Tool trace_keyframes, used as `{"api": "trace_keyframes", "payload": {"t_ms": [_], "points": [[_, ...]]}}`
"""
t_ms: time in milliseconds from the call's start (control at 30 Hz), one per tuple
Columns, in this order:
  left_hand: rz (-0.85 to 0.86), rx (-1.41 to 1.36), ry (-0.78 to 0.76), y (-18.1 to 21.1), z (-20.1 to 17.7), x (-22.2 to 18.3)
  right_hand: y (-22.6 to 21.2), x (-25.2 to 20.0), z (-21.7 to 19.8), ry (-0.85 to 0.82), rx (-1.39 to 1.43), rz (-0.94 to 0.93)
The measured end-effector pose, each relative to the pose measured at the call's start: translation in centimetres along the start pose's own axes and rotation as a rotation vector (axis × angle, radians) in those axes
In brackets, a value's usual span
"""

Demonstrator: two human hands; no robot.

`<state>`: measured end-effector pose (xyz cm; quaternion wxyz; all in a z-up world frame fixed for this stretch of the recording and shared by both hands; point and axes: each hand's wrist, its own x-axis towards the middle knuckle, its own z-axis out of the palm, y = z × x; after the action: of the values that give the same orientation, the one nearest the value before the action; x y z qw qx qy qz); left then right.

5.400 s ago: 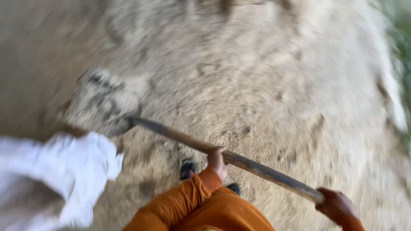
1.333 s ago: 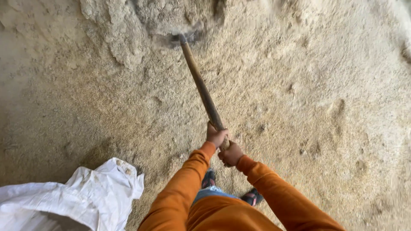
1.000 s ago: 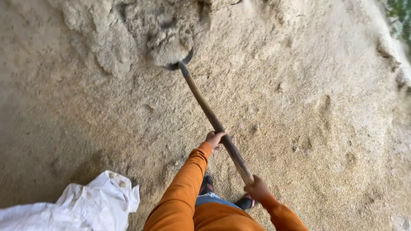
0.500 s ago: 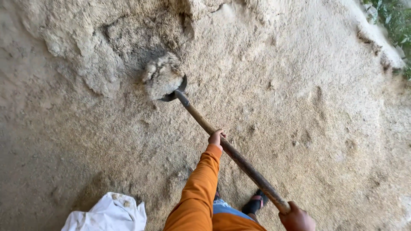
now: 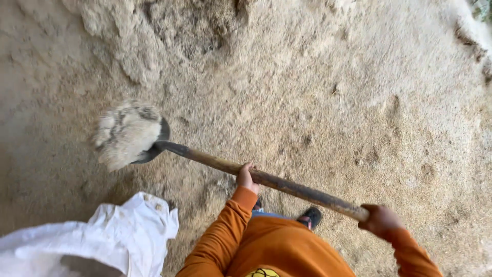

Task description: Shoveling grain from a pile on the floor into a large white sack.

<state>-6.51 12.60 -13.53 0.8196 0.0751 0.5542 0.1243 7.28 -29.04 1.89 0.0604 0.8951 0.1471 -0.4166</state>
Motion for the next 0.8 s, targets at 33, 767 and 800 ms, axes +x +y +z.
{"api": "trace_keyframes", "payload": {"t_ms": [33,767,800], "points": [[0.001,-0.014,0.007,0.1,-0.4,-1.6,0.2,0.3,-1.1,-0.004,-0.014,-0.006],[0.589,-0.556,0.364,9.6,-20.0,-26.5,-27.8,1.5,-11.0,-0.227,-0.456,-0.797],[0.601,-0.614,0.341,9.7,-21.7,-26.3,-29.0,1.3,-10.5,-0.288,-0.459,-0.813]]}}
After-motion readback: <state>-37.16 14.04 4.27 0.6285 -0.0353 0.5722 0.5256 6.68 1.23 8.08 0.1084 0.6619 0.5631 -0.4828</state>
